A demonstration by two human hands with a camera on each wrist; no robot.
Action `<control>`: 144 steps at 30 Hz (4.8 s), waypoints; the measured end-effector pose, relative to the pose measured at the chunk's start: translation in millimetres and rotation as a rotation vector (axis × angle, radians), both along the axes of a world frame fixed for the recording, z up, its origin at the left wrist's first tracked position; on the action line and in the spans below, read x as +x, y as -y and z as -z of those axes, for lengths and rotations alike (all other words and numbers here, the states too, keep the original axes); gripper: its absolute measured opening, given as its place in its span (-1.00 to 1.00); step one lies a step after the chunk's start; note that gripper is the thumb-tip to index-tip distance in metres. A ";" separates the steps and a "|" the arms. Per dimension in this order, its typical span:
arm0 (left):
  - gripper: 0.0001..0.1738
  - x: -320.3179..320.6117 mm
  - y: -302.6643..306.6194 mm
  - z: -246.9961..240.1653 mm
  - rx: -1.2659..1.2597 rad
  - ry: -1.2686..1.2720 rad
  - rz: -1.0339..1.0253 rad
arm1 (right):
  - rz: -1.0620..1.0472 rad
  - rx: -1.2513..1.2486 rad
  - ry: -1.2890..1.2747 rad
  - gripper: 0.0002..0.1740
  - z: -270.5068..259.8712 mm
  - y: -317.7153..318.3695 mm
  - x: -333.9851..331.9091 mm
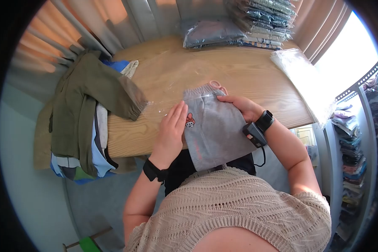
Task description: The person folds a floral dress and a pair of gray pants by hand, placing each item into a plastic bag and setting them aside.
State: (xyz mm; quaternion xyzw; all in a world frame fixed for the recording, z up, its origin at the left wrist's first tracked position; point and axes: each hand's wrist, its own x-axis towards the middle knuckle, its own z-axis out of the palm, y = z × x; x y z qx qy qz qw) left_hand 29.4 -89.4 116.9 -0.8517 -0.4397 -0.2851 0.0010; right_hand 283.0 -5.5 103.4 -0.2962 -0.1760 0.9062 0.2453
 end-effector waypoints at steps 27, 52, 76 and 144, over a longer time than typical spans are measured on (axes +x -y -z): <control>-0.39 -30.8 32.8 45.9 -0.110 0.161 -0.512 | 0.218 0.302 0.337 -0.55 -3.9 -2.5 -38.0; -0.48 7.4 25.6 22.0 0.332 0.116 -0.029 | 0.479 0.637 0.570 -0.45 -1.9 -3.5 -34.9; -0.42 -9.6 26.8 50.7 0.249 0.153 -0.136 | -0.125 1.932 1.280 -0.32 14.8 39.4 -85.3; -0.51 23.2 57.0 40.6 -0.100 -0.194 0.080 | 0.512 0.671 0.202 -0.66 81.4 -114.7 -136.2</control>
